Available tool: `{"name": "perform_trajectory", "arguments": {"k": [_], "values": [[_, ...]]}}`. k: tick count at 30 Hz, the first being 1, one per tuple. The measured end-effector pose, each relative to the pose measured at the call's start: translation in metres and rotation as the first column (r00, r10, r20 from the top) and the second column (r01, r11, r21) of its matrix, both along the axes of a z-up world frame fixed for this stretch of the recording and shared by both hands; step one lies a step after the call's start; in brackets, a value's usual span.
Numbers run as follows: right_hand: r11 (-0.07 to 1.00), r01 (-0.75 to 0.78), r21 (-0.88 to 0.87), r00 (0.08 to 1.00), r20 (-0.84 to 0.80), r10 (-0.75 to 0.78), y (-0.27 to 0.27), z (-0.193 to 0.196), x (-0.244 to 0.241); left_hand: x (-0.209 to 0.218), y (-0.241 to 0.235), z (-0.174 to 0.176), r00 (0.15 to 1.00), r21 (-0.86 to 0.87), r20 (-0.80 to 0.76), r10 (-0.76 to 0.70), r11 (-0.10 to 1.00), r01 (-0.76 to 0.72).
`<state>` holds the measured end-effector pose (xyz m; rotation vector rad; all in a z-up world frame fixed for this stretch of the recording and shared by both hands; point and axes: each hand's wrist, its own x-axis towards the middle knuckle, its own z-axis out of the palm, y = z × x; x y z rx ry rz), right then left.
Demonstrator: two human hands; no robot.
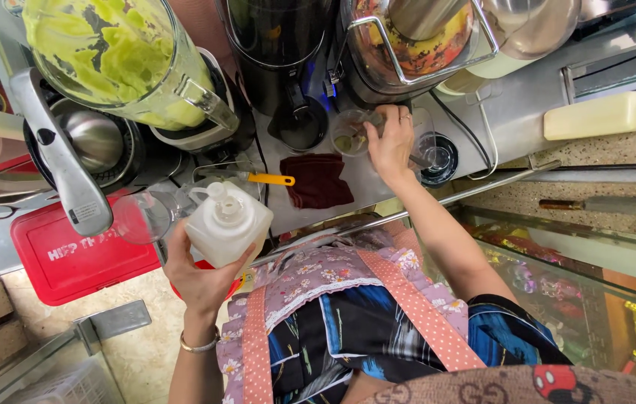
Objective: The person prepares an avocado drink at a juice stall. They pour milk and syrup from squeeze bottles into a blender pitcher containing avocado, run the blender, then scoop the blended green mixture with a spoon into a serving cup.
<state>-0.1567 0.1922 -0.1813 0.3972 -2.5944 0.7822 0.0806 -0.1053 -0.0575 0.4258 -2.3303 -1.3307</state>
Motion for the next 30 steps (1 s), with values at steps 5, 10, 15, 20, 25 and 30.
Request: {"name": "perform_trajectory", "arguments": {"k": [5, 10, 15, 20, 25, 30], "values": [[0.944, -0.132, -0.301, 0.974, 0.137, 0.18, -0.016, 0.078, 0.034, -0.022, 0.022, 0.008, 0.996, 0.008, 0.023, -0.085, 0.996, 0.085], [0.697, -0.539, -0.473, 0.783, 0.025, 0.622, -0.023, 0.172, 0.061, -0.046, 0.046, 0.006, 0.978, 0.021, 0.014, -0.208, 0.978, 0.207], [0.717, -0.658, -0.23, 0.748, -0.087, 0.658, 0.009, 0.178, 0.06, -0.076, 0.074, 0.0, 0.947, 0.026, 0.027, -0.319, 0.948, 0.319], [0.819, -0.56, -0.121, 0.822, -0.207, 0.531, 0.059, 0.172, 0.057, -0.109, 0.118, 0.006, 0.89, 0.053, 0.048, -0.454, 0.891, 0.451], [0.833, -0.488, -0.262, 0.864, -0.281, 0.417, 0.143, 0.151, 0.049, -0.167, 0.196, 0.036, 0.762, 0.052, 0.044, -0.646, 0.763, 0.644], [0.66, 0.282, -0.696, 0.959, 0.204, -0.195, 0.255, 0.015, 0.036, -0.245, 0.318, 0.067, 0.712, 0.211, -0.09, -0.697, 0.685, 0.697]]}}
